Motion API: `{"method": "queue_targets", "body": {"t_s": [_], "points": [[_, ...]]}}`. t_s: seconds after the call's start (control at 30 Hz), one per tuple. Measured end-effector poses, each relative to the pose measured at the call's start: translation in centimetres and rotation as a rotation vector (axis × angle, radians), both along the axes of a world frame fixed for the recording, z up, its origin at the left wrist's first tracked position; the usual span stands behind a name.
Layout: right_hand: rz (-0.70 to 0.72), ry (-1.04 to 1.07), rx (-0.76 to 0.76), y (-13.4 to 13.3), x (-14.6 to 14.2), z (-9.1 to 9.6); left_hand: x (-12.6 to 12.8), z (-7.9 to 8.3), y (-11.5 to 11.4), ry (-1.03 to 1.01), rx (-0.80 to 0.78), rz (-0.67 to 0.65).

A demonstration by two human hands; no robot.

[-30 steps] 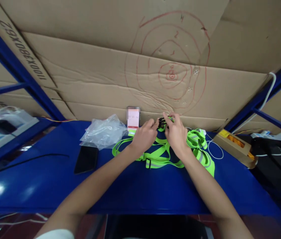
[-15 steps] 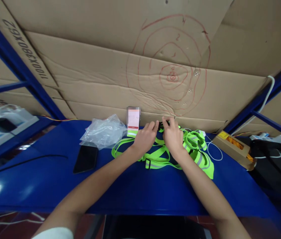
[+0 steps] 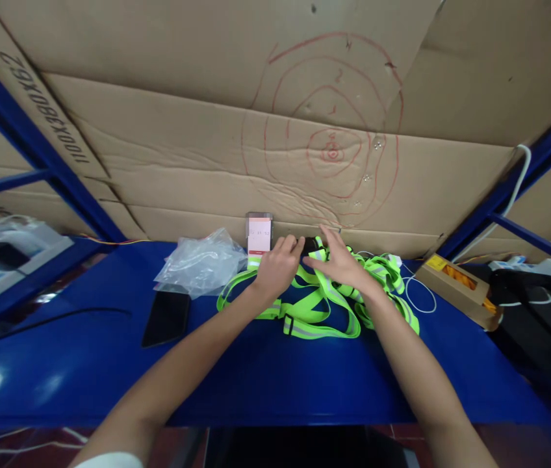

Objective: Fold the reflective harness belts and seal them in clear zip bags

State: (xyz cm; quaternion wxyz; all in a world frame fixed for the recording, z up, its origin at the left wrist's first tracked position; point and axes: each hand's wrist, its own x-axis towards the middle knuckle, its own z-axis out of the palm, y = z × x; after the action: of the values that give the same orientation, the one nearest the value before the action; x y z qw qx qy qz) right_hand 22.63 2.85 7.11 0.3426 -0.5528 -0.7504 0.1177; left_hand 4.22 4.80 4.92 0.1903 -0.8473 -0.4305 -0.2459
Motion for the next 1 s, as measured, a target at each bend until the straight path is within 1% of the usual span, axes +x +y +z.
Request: {"method": "queue_targets", "body": {"t_s": [0.03,0.1,0.17,0.2,0.3,0.37,0.43,0.5,0.57,0.67,0.77,0.83,0.9,1.0], "points": [[0.044,0.09,-0.051,0.0,0.6,0.4,-0.1,0.3,0.0,-0.028,0.019,-0.009],[0.19,0.231,-0.155,-0.1,1.2,1.1,-0.3,0.8,-0.3,-0.082,0.043,-0.028],[0.32,0.315,-0.197,-0.4,1.2,1.6,-0.3,1.0,-0.5,-0.135,0.045,-0.044],[0.34,0.337,-0.191,-0.6,1.0,1.7,-0.3,1.0,-0.6,-0.162,0.04,-0.049],[0.303,0.339,-0.142,-0.6,0.3,1.5,-0.1,0.5,-0.5,-0.244,0.011,-0.071],[0.324,0.317,-0.128,-0.3,0.1,1.1,0.2,0.1,-0.3,-0.287,-0.02,-0.096],[0.36,0.306,-0.122,-0.1,0.1,0.9,0.3,0.1,-0.1,-0.347,-0.07,-0.138],[0.368,0.308,-0.113,-0.1,0.4,1.0,0.2,0.7,0.1,-0.448,-0.16,-0.219],[0.353,0.344,-0.103,-0.3,0.7,1.4,-0.4,1.9,0.3,-0.569,-0.282,-0.348],[0.342,0.495,-0.117,-1.0,1.1,2.4,-2.0,4.1,0.8,-0.724,-0.452,-0.525],[0.376,0.667,-0.162,-1.8,1.1,3.0,-3.7,5.4,1.4,-0.75,-0.553,-0.617],[0.39,0.742,-0.187,-2.1,0.8,3.2,-4.1,5.6,1.5,-0.722,-0.613,-0.654],[0.374,0.782,-0.184,-2.3,0.4,3.0,-3.8,5.5,1.3,-0.729,-0.694,-0.698],[0.286,0.724,-0.086,-2.2,-0.1,2.7,-2.4,4.9,0.5,-0.86,-0.835,-0.749]]}}
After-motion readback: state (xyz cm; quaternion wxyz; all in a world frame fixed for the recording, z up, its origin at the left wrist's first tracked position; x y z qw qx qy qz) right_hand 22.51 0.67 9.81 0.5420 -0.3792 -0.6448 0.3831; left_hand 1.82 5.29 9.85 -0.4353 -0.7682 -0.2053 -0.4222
